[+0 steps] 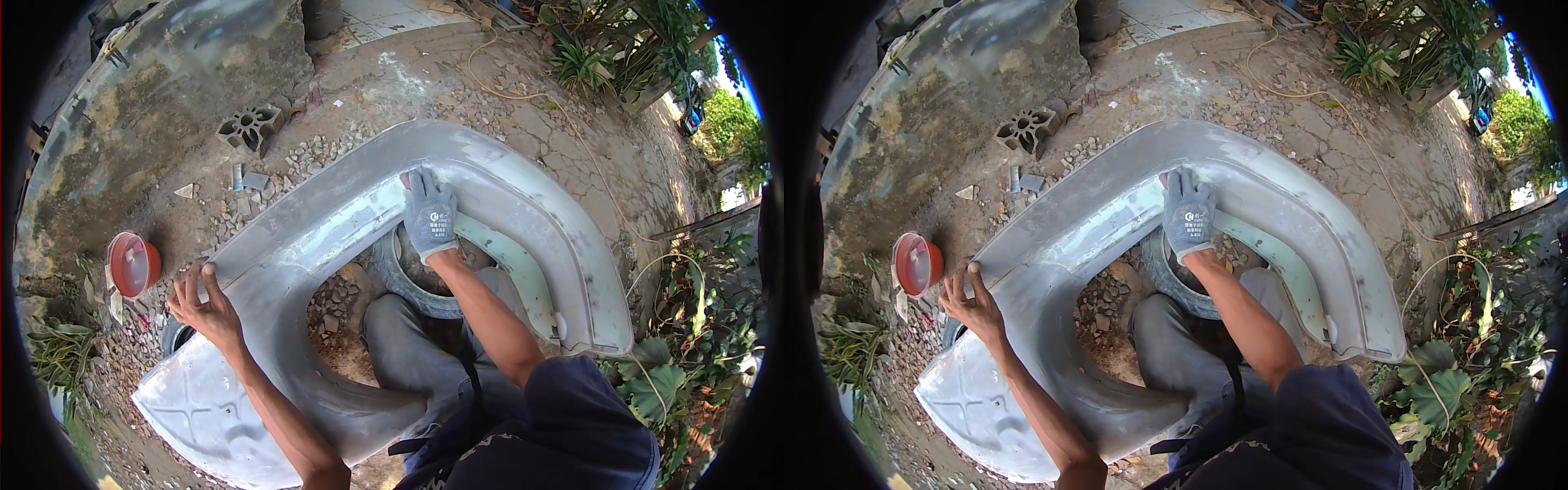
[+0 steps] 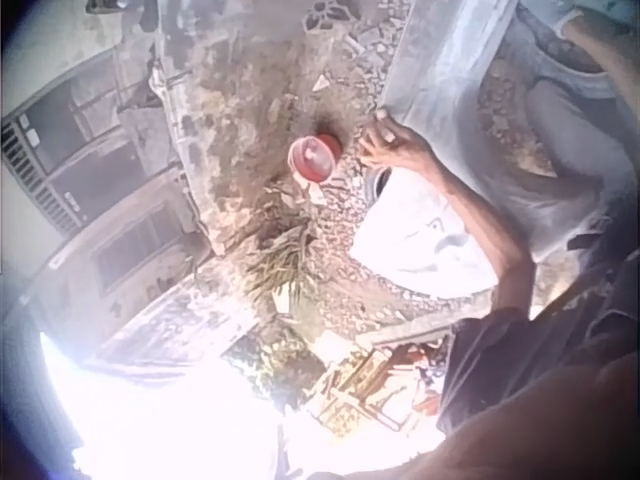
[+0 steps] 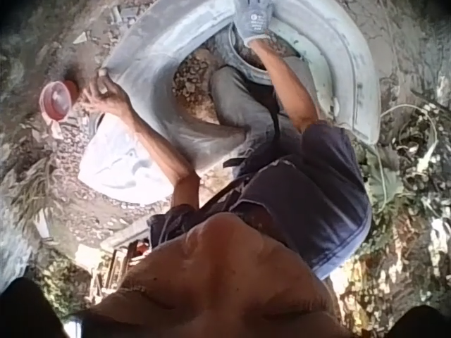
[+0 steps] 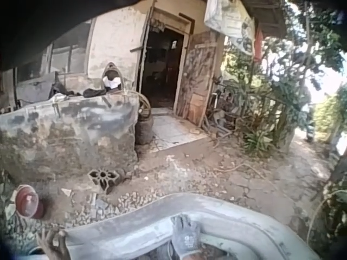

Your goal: Sanding a large plastic motorcycle fairing or body component to prepare it for painting.

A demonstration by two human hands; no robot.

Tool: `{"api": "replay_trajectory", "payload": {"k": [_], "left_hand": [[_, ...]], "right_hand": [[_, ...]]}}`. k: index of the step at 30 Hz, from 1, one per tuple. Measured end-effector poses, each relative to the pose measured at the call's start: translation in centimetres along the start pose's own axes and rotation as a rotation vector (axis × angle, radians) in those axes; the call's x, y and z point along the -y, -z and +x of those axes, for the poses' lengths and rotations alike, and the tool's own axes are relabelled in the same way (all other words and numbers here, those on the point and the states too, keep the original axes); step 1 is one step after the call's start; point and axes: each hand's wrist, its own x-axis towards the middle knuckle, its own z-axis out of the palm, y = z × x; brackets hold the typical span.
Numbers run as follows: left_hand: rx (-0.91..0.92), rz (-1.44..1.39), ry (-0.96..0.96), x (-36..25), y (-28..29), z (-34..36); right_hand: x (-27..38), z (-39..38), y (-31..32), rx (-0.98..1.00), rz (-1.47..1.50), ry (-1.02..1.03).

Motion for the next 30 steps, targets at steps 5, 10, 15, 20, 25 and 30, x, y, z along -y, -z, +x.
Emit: {"api": "replay_trajectory", "payload": {"k": [5, 10, 15, 20, 25, 30], "left_hand": [[0.028, -0.025, 0.041, 0.4, -0.7, -0.3], [0.019, -0.029, 0.061, 0.1, -0.8, 0.1], [0.035, -0.027, 0.036, -0.5, -0.7, -0.1], [0.014, -0.017, 0.032, 1.3, 0.2, -0.5], [0.025, -0.05, 0.027, -0.2, -0.4, -0.2], [0.041, -0.035, 0.037, 0.9, 0.1, -0.6]], "right_hand": [[-1.2, -1.7, -0.9, -0.108, -0.114, -0.009], [-3.3, -2.2, -1.5, -0.129, -0.094, 0.002], [-6.1, -1.7, 0.2, -0.081, -0.082, 0.111], [-6.8, -3.1, 0.7, -0.022, -0.083, 0.216], [-8.4, -0.3, 2.0, 0.012, -0.104, 0.242], [-10.7, -2.8, 2.6, 0.126, -0.1, 0.34]]}}
